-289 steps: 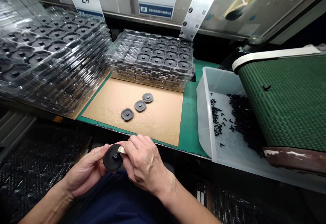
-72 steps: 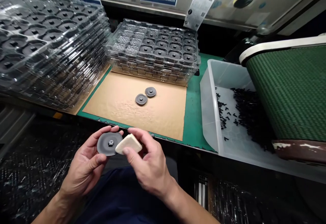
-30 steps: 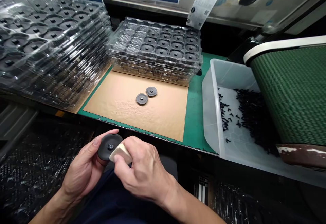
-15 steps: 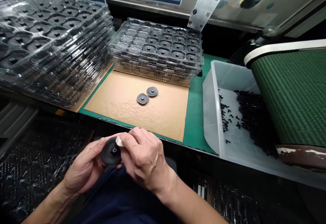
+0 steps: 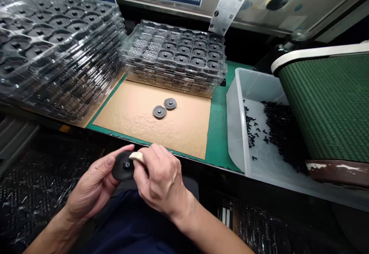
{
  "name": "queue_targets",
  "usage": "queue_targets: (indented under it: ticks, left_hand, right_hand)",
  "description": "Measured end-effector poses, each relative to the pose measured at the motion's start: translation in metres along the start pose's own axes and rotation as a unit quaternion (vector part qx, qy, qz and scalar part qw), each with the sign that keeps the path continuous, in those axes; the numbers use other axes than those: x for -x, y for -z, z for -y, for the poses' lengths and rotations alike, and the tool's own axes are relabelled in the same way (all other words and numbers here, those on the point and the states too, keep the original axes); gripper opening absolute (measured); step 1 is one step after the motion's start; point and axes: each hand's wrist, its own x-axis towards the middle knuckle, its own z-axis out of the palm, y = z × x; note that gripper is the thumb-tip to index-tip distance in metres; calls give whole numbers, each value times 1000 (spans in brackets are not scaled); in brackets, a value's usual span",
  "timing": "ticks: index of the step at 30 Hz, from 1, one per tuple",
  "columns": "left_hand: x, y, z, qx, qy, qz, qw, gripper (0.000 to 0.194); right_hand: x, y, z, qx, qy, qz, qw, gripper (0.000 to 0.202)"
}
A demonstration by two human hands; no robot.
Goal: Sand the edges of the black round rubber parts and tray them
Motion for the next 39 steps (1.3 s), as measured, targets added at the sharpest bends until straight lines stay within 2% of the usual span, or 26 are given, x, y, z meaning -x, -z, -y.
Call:
queue_targets:
  ticks: [2,4,6,8,10,11,13,15,17,18,20,22,25,29,31,33,35,36,38,39]
  left_hand:
    - [-1,0,0,-7,-37,-52,998,37]
    - [-3,4,-1,-37,-11,-35,999,38]
    - [-4,8,-2,-68,51,26,996,36]
    - [-6,12,-3,-80,106,83,988,37]
    - [-7,13,-3,-62,137,111,982,42]
    - [-7,12,-2,-45,136,108,984,40]
    - [-7,8,0,-13,84,62,994,32]
    - [-8,4,2,1,-1,-8,1000,37]
    - [-8,2,2,-6,-52,-49,997,44]
    - [-9,3,2,-16,-53,-51,997,44]
    - [-9,7,0,-39,-16,-25,999,42]
    - [-10,12,-3,-63,40,21,997,40]
    - [-12,20,-4,-75,114,77,988,39]
    - [-14,26,3,-39,188,110,975,44]
    - [-14,25,8,1,185,109,977,40]
    - [-16,20,11,44,139,71,987,31]
    - [-17,14,12,56,59,7,997,33]
    - [-18,11,11,50,17,-21,998,39]
    - [-18,7,10,31,-55,-49,997,44]
    - [-18,5,9,25,-80,-51,995,43]
  right_hand:
    - [3,-4,1,-62,-81,4,995,15]
    - [5,-6,1,-77,-103,20,992,18]
    - [4,-3,-1,-41,-58,29,997,19]
    - [0,2,-2,5,28,51,998,23]
    - [-3,5,-2,30,107,73,991,26]
    - [-4,5,-2,36,120,64,990,26]
    - [-5,2,-1,23,69,12,997,23]
    - [-3,-4,-1,-40,-54,-16,998,19]
    - [-1,-10,-1,-116,-151,11,982,18]
    - [-1,-11,-2,-135,-166,25,976,18]
    - [0,-12,-3,-116,-141,24,983,19]
    - [1,-10,-4,-58,-77,6,995,20]
    - [1,-6,-4,5,-2,25,1000,22]
    - [-3,-2,-4,32,96,78,992,30]
    - [-6,-2,-6,37,139,98,985,31]
    - [-8,-6,-11,47,98,59,992,28]
    - [-8,-12,-15,18,-34,-2,999,22]
    - [-8,-14,-17,-26,-111,-12,993,22]
    - [-7,-18,-17,-141,-214,19,966,27]
    - [-7,-19,-16,-186,-230,44,954,28]
